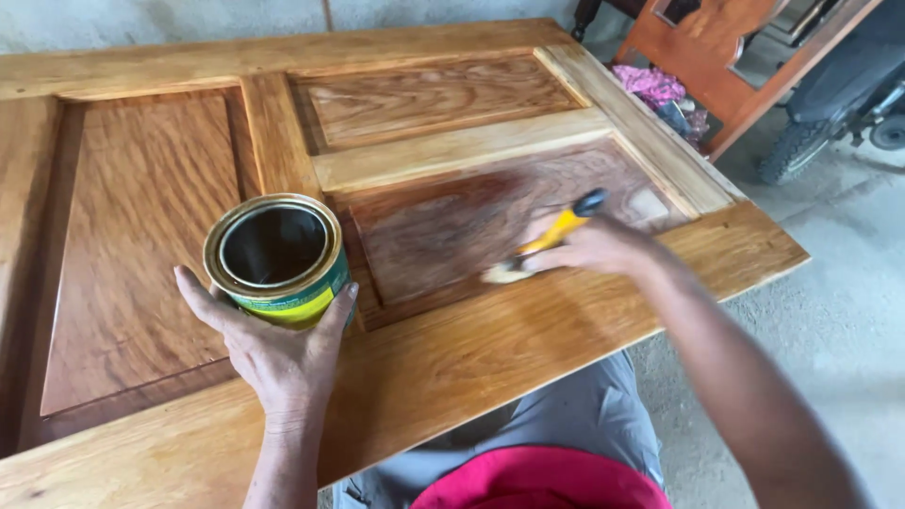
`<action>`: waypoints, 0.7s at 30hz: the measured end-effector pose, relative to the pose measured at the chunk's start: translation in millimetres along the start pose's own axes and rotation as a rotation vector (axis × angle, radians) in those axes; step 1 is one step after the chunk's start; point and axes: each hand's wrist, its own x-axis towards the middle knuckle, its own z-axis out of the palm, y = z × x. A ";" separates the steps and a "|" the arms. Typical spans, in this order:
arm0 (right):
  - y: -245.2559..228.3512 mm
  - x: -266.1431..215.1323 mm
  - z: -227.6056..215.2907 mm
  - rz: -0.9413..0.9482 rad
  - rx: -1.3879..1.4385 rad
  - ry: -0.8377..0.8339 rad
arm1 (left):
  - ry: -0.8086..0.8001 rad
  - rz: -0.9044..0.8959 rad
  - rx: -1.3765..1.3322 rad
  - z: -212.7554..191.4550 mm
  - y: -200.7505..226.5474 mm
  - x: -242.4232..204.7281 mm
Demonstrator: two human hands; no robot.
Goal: The person applies a dark liquid finish to a wooden door using a brush. They hold a can of the finish in one hand and repeatedly dip the brush into it to coat the surface of the door panels.
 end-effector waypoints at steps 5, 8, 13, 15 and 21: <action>-6.1 18.5 27.7 -0.269 0.166 -0.053 | 0.027 -0.010 0.049 -1.9 -2.0 -0.1; 27.6 7.9 9.6 -0.185 0.174 -0.020 | 0.040 -0.022 0.051 -0.9 -4.1 -2.3; 124.5 -27.3 -29.1 0.292 0.298 0.135 | 0.051 0.048 0.102 1.5 -6.6 -4.1; 156.6 -34.4 -42.7 0.289 0.280 0.162 | 0.037 0.036 0.127 -0.3 -5.1 -5.4; 128.8 -43.9 -49.7 0.112 0.191 0.150 | -0.115 0.173 -0.002 7.9 -29.9 3.7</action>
